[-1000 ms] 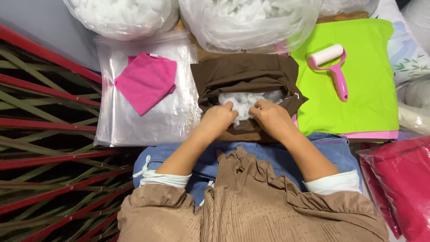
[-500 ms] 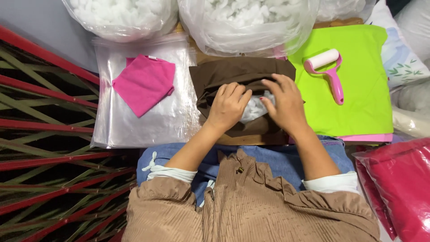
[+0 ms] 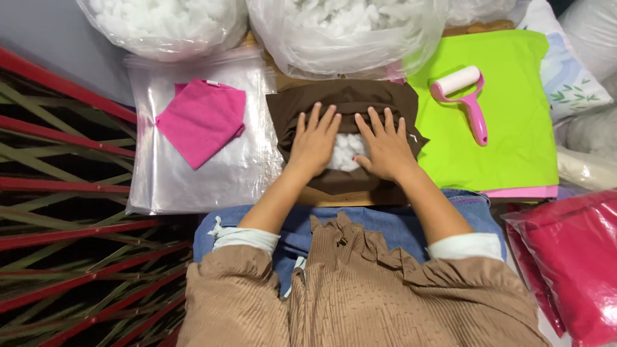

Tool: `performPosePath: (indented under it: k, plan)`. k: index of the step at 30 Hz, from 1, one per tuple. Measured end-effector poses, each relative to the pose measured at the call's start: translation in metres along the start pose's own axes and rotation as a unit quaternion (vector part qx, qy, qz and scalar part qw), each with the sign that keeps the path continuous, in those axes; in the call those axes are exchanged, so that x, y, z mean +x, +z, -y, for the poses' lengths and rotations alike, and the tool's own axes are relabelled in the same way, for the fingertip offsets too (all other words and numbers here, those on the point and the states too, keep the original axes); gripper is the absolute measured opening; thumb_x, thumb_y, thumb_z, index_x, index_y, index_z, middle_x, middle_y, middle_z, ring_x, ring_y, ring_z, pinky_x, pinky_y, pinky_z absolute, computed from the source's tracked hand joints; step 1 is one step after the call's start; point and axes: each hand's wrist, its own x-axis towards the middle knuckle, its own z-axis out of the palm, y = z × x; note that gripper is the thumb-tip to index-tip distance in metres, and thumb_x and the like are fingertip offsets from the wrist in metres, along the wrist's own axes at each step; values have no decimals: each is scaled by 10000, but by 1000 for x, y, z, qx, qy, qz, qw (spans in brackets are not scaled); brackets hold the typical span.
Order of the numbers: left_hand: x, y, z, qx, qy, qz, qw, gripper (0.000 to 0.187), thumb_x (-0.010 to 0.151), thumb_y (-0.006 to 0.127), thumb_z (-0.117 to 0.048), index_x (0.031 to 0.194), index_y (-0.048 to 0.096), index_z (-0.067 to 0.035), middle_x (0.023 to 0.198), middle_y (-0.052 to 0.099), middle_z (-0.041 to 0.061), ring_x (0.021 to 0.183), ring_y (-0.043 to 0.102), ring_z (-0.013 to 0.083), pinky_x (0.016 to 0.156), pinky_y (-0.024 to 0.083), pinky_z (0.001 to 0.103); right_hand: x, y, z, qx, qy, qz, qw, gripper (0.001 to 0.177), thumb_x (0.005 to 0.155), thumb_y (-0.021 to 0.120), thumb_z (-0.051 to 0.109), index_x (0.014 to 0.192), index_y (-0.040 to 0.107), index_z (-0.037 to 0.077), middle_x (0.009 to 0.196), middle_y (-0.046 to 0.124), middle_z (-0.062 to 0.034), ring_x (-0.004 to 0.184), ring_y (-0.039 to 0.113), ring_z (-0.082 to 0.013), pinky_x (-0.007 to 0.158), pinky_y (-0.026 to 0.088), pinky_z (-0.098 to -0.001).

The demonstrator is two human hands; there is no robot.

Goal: Stuffing a brown fabric pouch with white polyester fiberfill

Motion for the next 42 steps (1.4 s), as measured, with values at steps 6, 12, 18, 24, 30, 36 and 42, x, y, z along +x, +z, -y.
performPosePath:
  k: [6,12,18,24,30,36,42]
  plan:
    - [-10,4,-20,38,-9,127,991,675,974,563,-396,1560,424,-93,1669,312,136,1551,208,396,1222,187,640,-3,14,29,-69,-35,-4,997,910,863,702,455,1617,328,108,1656,297,-229,1494,239,-545,1152,175,-752]
    - [11,-12,-28,-18,-44,115,992,541,984,563,-329,1456,547,-64,1622,346,180,1521,253,444,1180,192,680,23,9,18,-79,-9,39,996,771,881,630,444,1560,436,135,1600,407,-181,1470,330,-502,1133,161,-764]
    - [99,-66,-4,-56,-22,-212,975,155,894,686,-214,1012,739,-128,1143,628,108,989,690,340,741,582,445,68,-107,-5,8,-15,-133,991,439,959,627,318,1375,648,176,1316,668,-175,1255,615,-405,1087,303,-750]
    - [236,-45,46,-56,-93,-210,972,370,800,744,-74,1155,645,-107,1020,574,150,782,645,348,667,578,479,206,-128,-65,16,34,-274,961,440,897,749,191,1329,708,115,1352,574,-274,1120,593,-460,907,477,-572]
    - [268,39,71,-84,-178,-60,979,70,770,709,-16,831,742,-10,912,692,176,748,710,332,697,595,439,292,-34,-121,125,57,-52,989,459,722,877,280,1128,790,84,1005,771,-142,900,701,-359,850,536,-434]
    - [241,-39,56,-150,-120,-165,967,114,818,584,57,880,628,-28,867,604,149,697,649,373,715,549,494,216,-113,-90,228,-29,-253,940,148,862,790,97,983,800,12,812,678,-164,645,572,-274,652,482,-383]
    - [180,-150,20,-310,-70,-221,922,115,835,647,-43,916,721,-78,821,683,51,667,611,197,645,496,337,114,-192,-39,272,-49,-307,910,129,969,768,46,1061,780,-45,937,668,-128,722,554,-205,641,452,-318]
